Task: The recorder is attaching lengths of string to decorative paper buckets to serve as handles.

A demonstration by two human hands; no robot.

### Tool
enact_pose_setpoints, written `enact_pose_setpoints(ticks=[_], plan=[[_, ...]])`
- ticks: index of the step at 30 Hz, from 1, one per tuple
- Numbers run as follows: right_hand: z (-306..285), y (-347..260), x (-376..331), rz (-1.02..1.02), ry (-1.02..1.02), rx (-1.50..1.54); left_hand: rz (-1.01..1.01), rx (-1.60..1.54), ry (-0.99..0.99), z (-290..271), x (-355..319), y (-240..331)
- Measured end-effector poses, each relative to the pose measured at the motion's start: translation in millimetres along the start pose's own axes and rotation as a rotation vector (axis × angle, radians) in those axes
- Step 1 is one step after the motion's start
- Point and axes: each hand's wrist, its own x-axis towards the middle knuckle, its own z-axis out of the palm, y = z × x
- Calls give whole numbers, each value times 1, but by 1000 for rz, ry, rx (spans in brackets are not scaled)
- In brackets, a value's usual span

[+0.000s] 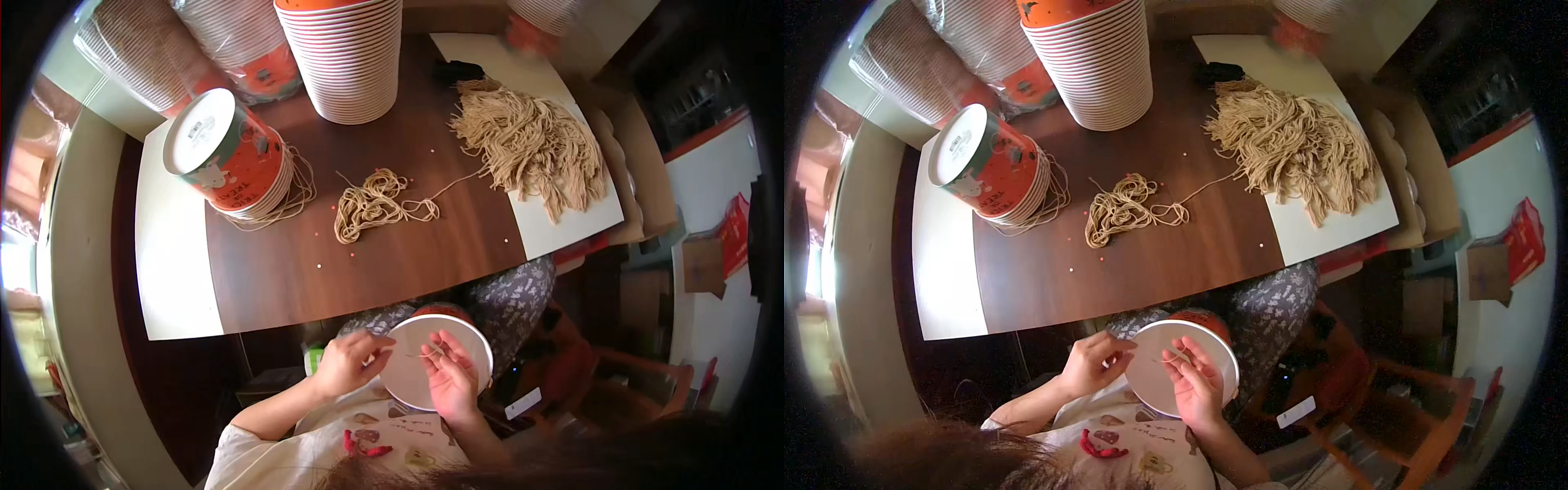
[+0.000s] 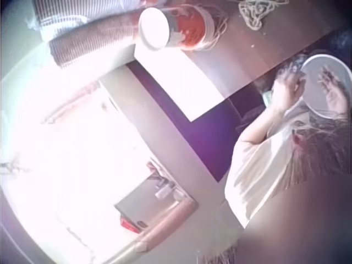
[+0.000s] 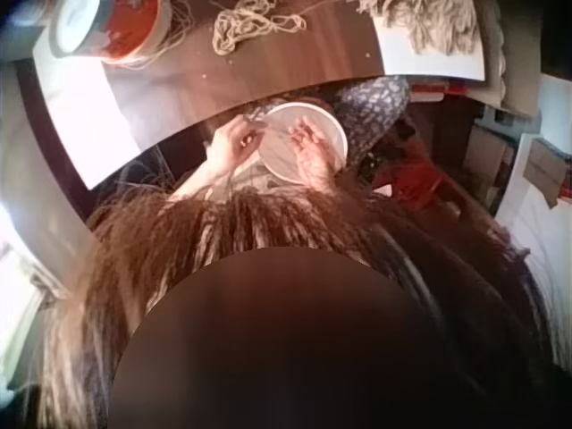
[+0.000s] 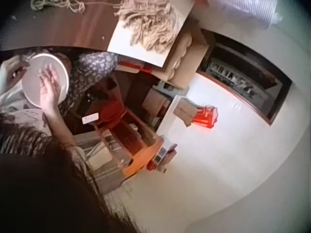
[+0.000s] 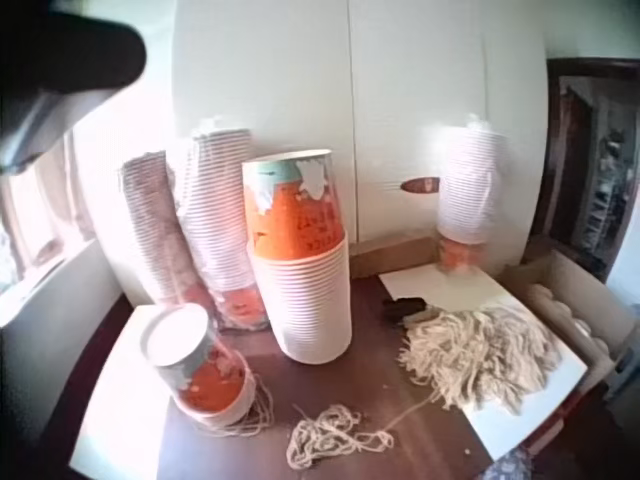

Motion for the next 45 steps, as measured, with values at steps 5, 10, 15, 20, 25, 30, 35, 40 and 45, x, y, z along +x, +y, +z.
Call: enact_pose_setpoints(ticks=[5, 10, 15, 20, 25, 30, 35, 40, 45], plan=[[-1, -6, -2, 14, -33, 82, 90, 183, -109, 12, -1, 15], [-4, -9, -6, 28, -79, 177, 105, 174, -49, 20, -5, 9], [-3, -9, -6, 49, -64, 160, 91, 142, -80, 16, -5, 9], [-7, -10, -6, 82, -78, 174, 31, 122, -94, 13, -1, 21], [-7, -9, -5, 85, -133, 213, 97, 115, -117, 16, -2, 13], [-9, -15, -7, 69, -46, 96, 64, 98, -176, 8, -3, 13], [-6, -33, -15, -256, -220, -1536, 122, 216, -186, 0, -10, 15], [13, -12, -8, -644, -493, -1464, 211, 367, -238, -4, -14, 23], [7, 5, -6, -214, -467, -1252, 235, 461, -289, -9, -20, 23]])
